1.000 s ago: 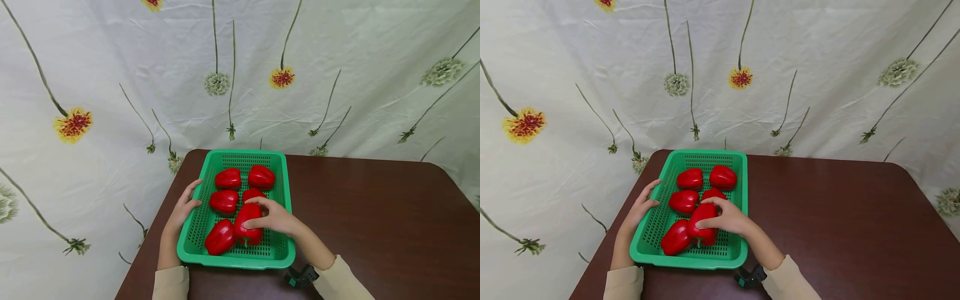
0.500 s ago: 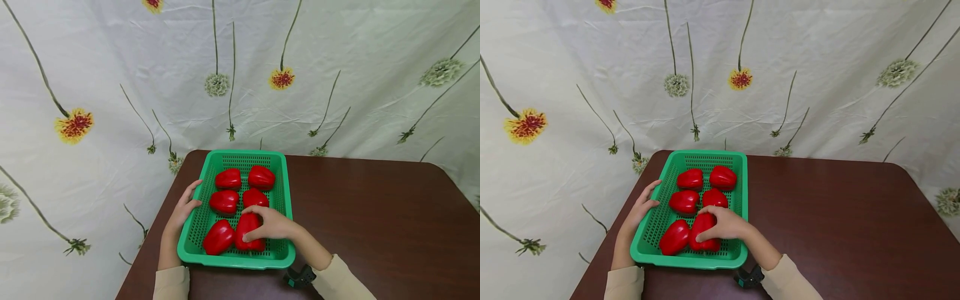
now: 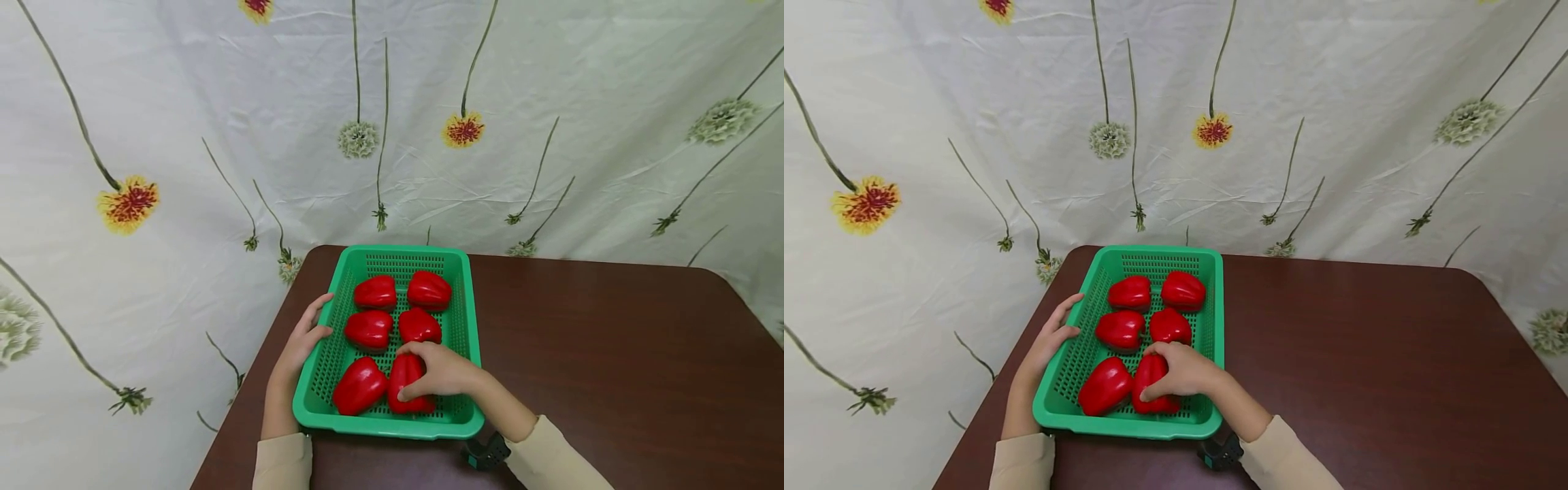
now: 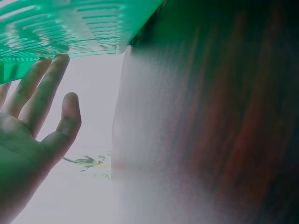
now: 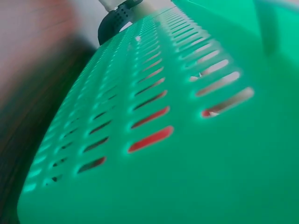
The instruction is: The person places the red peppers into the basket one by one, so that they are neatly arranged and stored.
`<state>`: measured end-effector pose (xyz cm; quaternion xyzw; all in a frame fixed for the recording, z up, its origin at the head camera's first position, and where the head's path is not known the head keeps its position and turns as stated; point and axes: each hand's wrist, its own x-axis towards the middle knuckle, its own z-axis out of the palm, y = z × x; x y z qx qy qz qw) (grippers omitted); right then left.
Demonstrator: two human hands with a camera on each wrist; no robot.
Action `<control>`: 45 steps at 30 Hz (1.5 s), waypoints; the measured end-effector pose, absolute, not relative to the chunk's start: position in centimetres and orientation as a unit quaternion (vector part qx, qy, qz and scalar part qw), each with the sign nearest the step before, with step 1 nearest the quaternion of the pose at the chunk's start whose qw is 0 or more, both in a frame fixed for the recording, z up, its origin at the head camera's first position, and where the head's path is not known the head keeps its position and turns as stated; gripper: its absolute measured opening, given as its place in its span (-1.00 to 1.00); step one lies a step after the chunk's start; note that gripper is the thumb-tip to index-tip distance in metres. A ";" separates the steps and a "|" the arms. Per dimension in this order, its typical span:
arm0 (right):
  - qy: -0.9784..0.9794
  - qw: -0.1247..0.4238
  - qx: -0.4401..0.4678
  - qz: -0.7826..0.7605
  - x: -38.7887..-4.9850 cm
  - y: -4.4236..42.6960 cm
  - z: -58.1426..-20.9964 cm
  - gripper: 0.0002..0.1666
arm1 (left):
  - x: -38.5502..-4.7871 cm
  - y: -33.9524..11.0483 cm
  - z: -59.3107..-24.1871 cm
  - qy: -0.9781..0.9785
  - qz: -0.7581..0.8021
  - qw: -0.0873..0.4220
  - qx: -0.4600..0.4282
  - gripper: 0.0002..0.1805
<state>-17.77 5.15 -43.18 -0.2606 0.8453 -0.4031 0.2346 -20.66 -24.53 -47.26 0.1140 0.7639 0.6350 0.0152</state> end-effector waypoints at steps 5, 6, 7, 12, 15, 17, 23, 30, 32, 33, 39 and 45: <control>0.850 0.237 -0.258 -0.393 -17.7 5.1 -43.3 -0.21 | -20.7 -24.6 -47.3 0.767 0.632 0.018 0.110 -0.31; 0.851 0.237 -0.257 -0.392 -17.7 5.0 -43.3 -0.21 | -20.7 -24.6 -47.4 0.768 0.631 0.017 0.110 -0.31; 0.851 0.238 -0.256 -0.392 -17.7 5.0 -43.3 -0.21 | -20.7 -24.6 -47.4 0.768 0.631 0.017 0.110 -0.31; 0.854 0.241 -0.252 -0.387 -17.7 5.0 -43.3 -0.20 | -20.8 -24.6 -47.5 0.762 0.638 0.021 0.110 -0.31; 0.857 0.240 -0.249 -0.383 -17.6 5.0 -43.3 -0.19 | -20.8 -24.6 -47.5 0.763 0.637 0.021 0.109 -0.30; 0.858 0.234 -0.248 -0.383 -17.6 5.0 -43.3 -0.19 | -20.8 -24.6 -47.5 0.765 0.635 0.019 0.108 -0.31; 0.869 0.206 -0.244 -0.377 -17.5 5.0 -43.4 -0.24 | -20.7 -24.5 -47.3 0.764 0.636 0.022 0.107 -0.31; 0.875 0.150 -0.236 -0.395 -17.3 4.9 -43.4 -0.34 | -20.5 -24.4 -47.0 0.763 0.637 0.024 0.104 -0.31; 0.879 0.134 -0.231 -0.394 -17.1 4.9 -43.4 -0.37 | -20.5 -24.4 -47.1 0.763 0.638 0.024 0.102 -0.31; 0.882 0.127 -0.229 -0.391 -17.0 4.9 -43.4 -0.38 | -20.5 -24.4 -47.1 0.763 0.638 0.024 0.103 -0.31; 0.901 0.080 -0.216 -0.369 -16.7 4.8 -43.5 -0.48 | -20.4 -24.4 -47.0 0.762 0.639 0.030 0.100 -0.31; 0.898 0.014 -0.195 -0.393 -16.8 4.7 -43.3 -0.62 | -20.4 -24.4 -46.9 0.763 0.637 0.025 0.101 -0.32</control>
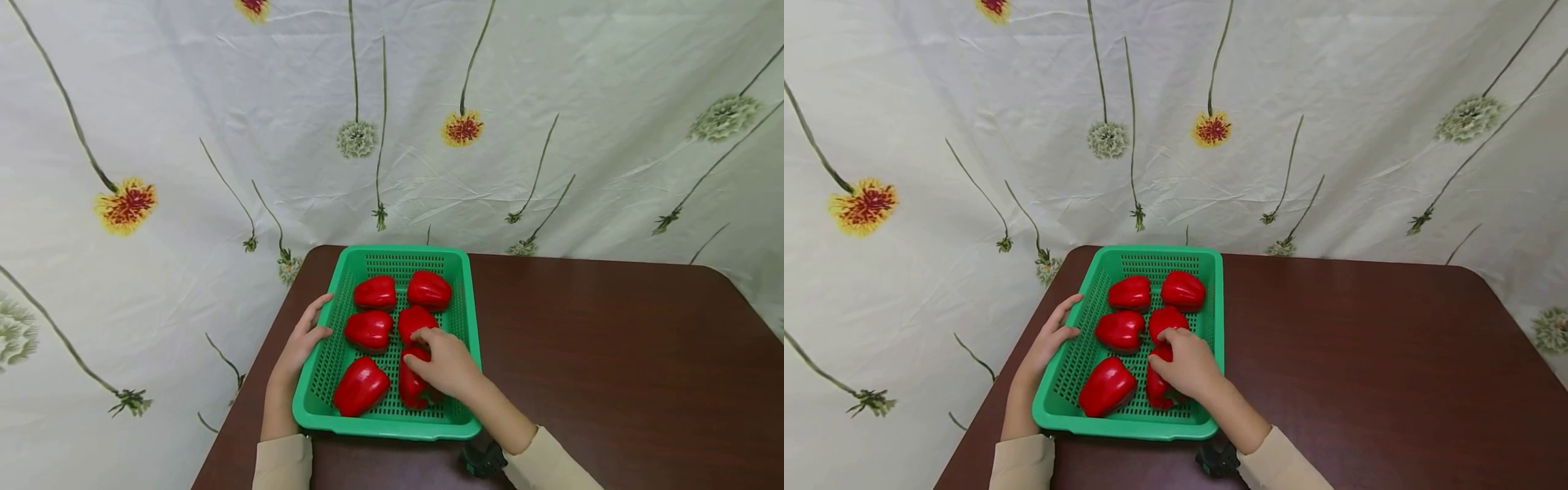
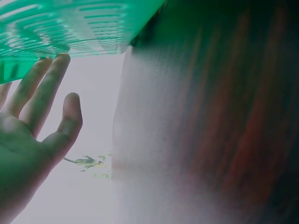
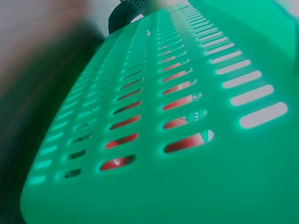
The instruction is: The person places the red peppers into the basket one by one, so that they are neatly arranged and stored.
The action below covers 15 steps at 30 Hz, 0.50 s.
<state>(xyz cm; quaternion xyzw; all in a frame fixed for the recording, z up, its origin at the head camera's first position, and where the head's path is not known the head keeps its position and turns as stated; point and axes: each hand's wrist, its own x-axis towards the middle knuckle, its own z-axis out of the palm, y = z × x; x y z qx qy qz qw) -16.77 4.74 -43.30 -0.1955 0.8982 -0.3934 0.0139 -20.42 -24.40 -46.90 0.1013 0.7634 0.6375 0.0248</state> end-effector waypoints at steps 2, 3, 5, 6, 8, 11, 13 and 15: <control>0.877 -0.043 -0.204 -0.432 -16.8 5.0 -43.2 -0.72 | -20.5 -24.4 -46.9 0.764 0.636 0.027 0.102 -0.31; 0.860 -0.082 -0.216 -0.454 -16.9 5.3 -43.1 -0.78 | -20.5 -24.4 -46.9 0.764 0.636 0.029 0.102 -0.31; 0.816 -0.162 -0.249 -0.496 -17.2 6.2 -43.1 -0.86 | -20.5 -24.3 -46.9 0.764 0.637 0.032 0.100 -0.31; 0.791 -0.198 -0.266 -0.514 -17.4 6.8 -43.1 -0.86 | -20.5 -24.4 -46.9 0.764 0.637 0.034 0.100 -0.31; 0.753 -0.246 -0.288 -0.537 -17.7 8.3 -43.0 -0.77 | -20.4 -24.4 -47.0 0.763 0.638 0.037 0.099 -0.31; 0.736 -0.253 -0.288 -0.558 -18.0 11.4 -43.0 -0.64 | -20.3 -24.5 -47.2 0.764 0.637 0.039 0.095 -0.30; 0.742 -0.237 -0.277 -0.563 -18.0 13.8 -43.1 -0.58 | -20.1 -24.6 -47.4 0.767 0.634 0.036 0.093 -0.30; 0.750 -0.215 -0.271 -0.564 -17.9 16.3 -43.2 -0.55 | -20.1 -24.8 -47.5 0.769 0.631 0.036 0.093 -0.30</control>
